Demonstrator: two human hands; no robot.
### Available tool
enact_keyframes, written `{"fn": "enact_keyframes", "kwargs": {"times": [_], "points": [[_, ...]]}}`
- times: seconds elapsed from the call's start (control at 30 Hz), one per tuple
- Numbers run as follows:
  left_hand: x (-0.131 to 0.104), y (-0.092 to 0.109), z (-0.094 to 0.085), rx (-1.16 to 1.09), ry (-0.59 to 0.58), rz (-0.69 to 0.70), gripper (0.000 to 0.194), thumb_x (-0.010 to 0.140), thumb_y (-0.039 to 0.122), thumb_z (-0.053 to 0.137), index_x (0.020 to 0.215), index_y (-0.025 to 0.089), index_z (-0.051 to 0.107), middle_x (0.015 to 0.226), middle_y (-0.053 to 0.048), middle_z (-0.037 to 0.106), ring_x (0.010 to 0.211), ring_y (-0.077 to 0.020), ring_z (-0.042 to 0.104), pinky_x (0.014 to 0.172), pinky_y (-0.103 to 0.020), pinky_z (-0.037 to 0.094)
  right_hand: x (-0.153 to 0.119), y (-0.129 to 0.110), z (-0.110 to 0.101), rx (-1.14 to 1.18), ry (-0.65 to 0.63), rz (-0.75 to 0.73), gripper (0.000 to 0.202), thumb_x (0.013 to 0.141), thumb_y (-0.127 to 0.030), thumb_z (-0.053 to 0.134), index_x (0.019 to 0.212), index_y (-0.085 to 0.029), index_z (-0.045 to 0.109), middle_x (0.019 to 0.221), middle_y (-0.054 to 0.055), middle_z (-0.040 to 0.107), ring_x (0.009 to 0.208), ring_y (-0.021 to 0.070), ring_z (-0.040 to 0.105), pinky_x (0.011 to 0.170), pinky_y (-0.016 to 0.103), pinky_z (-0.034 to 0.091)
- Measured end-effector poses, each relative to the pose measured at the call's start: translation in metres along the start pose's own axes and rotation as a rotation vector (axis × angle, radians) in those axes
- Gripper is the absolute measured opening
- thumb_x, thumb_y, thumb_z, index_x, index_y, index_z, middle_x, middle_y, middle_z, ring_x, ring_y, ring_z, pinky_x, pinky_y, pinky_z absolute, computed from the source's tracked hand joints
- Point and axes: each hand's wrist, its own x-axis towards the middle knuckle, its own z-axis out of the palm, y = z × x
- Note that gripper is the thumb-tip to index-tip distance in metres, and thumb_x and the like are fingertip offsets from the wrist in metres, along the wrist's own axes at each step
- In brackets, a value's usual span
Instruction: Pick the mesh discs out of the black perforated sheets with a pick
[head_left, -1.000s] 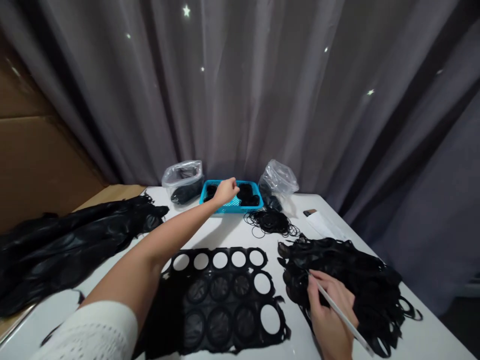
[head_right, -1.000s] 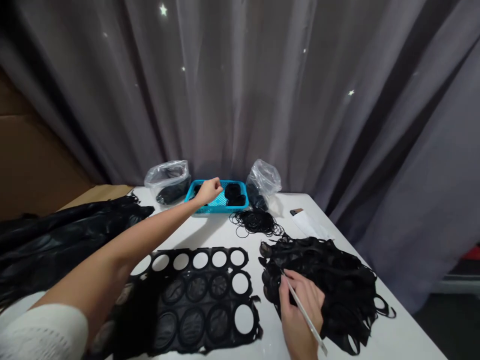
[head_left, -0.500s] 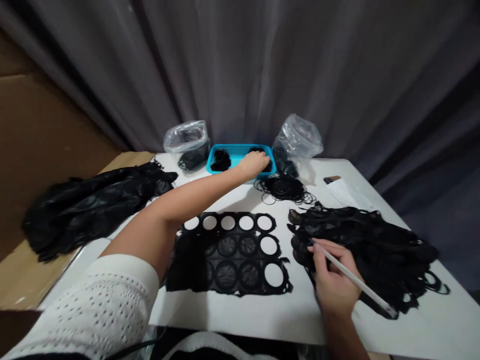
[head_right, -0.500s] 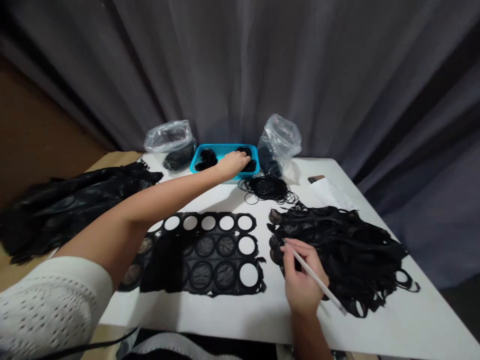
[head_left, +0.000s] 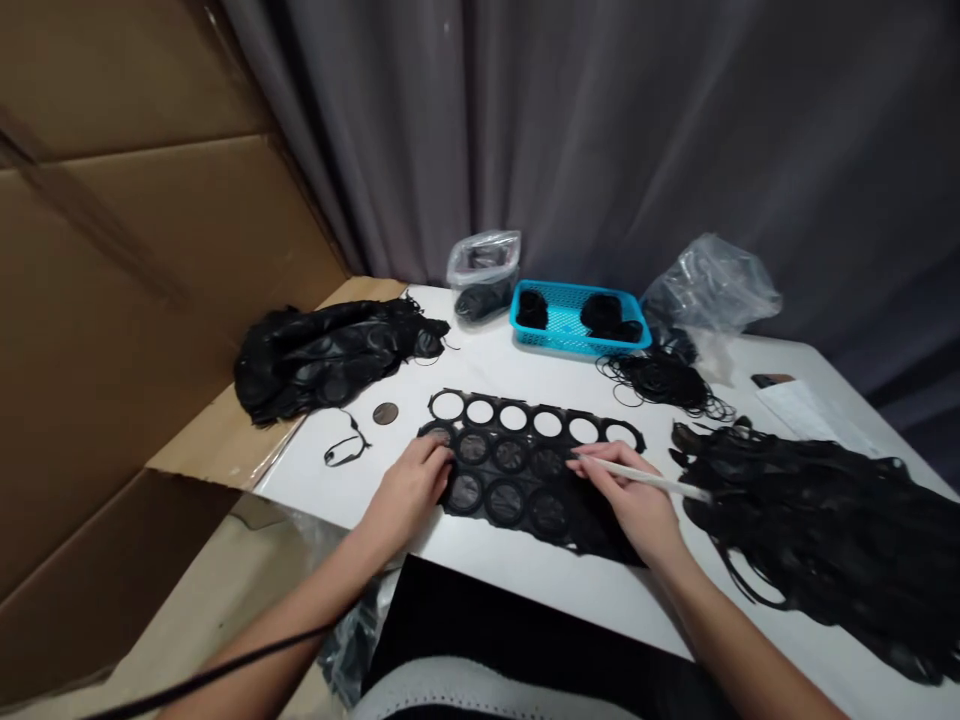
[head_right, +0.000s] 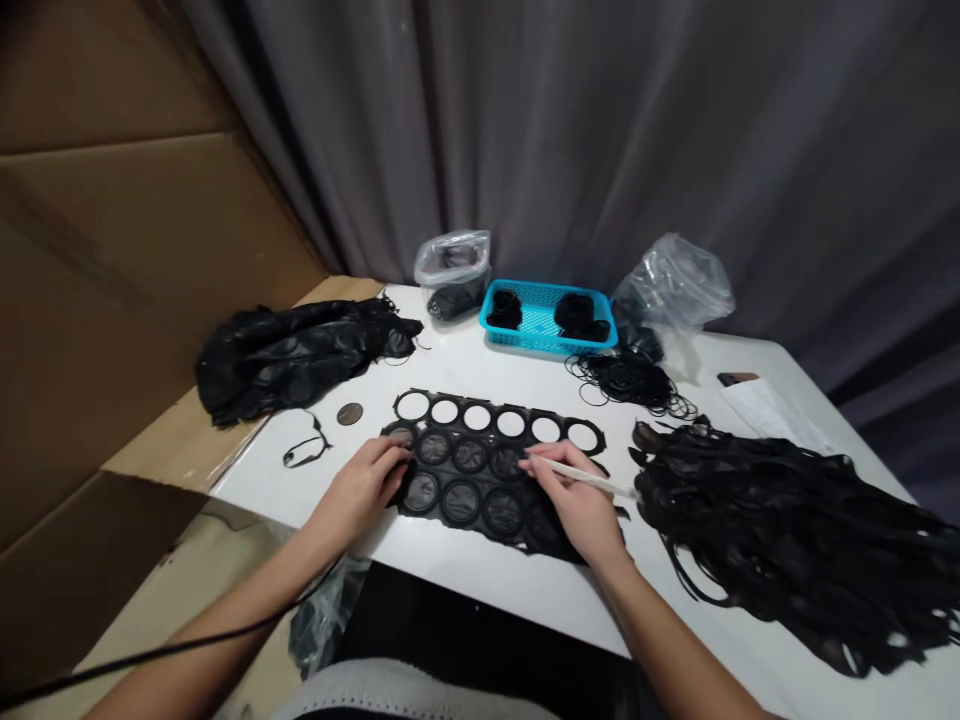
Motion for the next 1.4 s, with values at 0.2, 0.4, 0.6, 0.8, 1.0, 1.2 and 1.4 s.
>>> {"fn": "enact_keyframes", "kwargs": {"times": [0.2, 0.4, 0.6, 0.8, 1.0, 1.2, 1.4], "points": [[-0.049, 0.005, 0.015, -0.039, 0.1, -0.044, 0.032, 0.097, 0.023, 0.051, 0.128, 0.018, 0.059, 0.13, -0.014, 0.061, 0.122, -0.0288, 0.058, 0.102, -0.047, 0.053, 0.028, -0.013, 0.093, -0.123, -0.381, -0.075, 0.019, 0.089, -0.038, 0.062, 0.082, -0.021, 0.066, 0.097, 0.006, 0.074, 0.091, 0.0212, 0.068, 0.085, 0.037, 0.052], [-0.049, 0.003, 0.012, -0.027, 0.056, -0.046, 0.032, 0.097, 0.023, 0.053, 0.127, 0.016, 0.06, 0.131, -0.015, 0.061, 0.123, -0.0296, 0.057, 0.104, -0.048, 0.051, 0.057, -0.006, 0.149, -0.206, -0.551, -0.165, 0.011, 0.085, -0.03, 0.063, 0.083, -0.02, 0.067, 0.098, 0.006, 0.074, 0.089, 0.02, 0.068, 0.082, 0.034, 0.052], [-0.05, 0.004, 0.013, -0.012, 0.043, -0.037, 0.032, 0.097, 0.021, 0.052, 0.126, 0.015, 0.059, 0.13, -0.016, 0.061, 0.126, -0.0299, 0.056, 0.106, -0.047, 0.05, 0.064, -0.008, 0.157, -0.284, -0.613, -0.156, 0.011, 0.084, -0.029, 0.063, 0.083, -0.019, 0.067, 0.091, 0.004, 0.074, 0.082, 0.0188, 0.067, 0.076, 0.032, 0.05], [-0.049, 0.003, 0.014, -0.005, 0.07, -0.011, 0.031, 0.096, 0.02, 0.051, 0.125, 0.012, 0.059, 0.132, -0.018, 0.06, 0.131, -0.0317, 0.053, 0.109, -0.048, 0.049, 0.071, -0.01, 0.155, -0.299, -0.66, -0.141, 0.011, 0.083, -0.03, 0.064, 0.083, -0.019, 0.066, 0.092, 0.004, 0.073, 0.082, 0.0189, 0.066, 0.077, 0.032, 0.051], [-0.047, 0.002, 0.016, -0.02, 0.058, 0.003, 0.032, 0.095, 0.018, 0.051, 0.124, 0.011, 0.059, 0.13, -0.019, 0.061, 0.132, -0.0323, 0.053, 0.11, -0.049, 0.047, 0.061, -0.013, 0.159, -0.39, -0.672, -0.287, 0.007, 0.088, -0.024, 0.06, 0.082, -0.021, 0.062, 0.094, 0.004, 0.071, 0.085, 0.019, 0.065, 0.078, 0.032, 0.05], [-0.046, 0.001, 0.014, -0.009, 0.044, 0.017, 0.031, 0.095, 0.018, 0.049, 0.123, 0.012, 0.06, 0.129, -0.019, 0.062, 0.133, -0.0316, 0.052, 0.11, -0.048, 0.048, 0.081, -0.016, 0.155, -0.845, -0.491, -0.634, 0.017, 0.094, -0.013, 0.044, 0.084, -0.02, 0.057, 0.086, 0.012, 0.068, 0.085, 0.026, 0.061, 0.081, 0.039, 0.046], [-0.044, 0.0, 0.012, -0.015, 0.063, 0.007, 0.03, 0.095, 0.018, 0.05, 0.123, 0.013, 0.06, 0.128, -0.017, 0.061, 0.128, -0.0313, 0.056, 0.108, -0.048, 0.05, 0.096, -0.023, 0.115, -0.575, -0.287, -0.4, 0.016, 0.097, -0.029, 0.046, 0.091, -0.021, 0.059, 0.102, 0.008, 0.072, 0.087, 0.0226, 0.066, 0.078, 0.034, 0.048]]}}
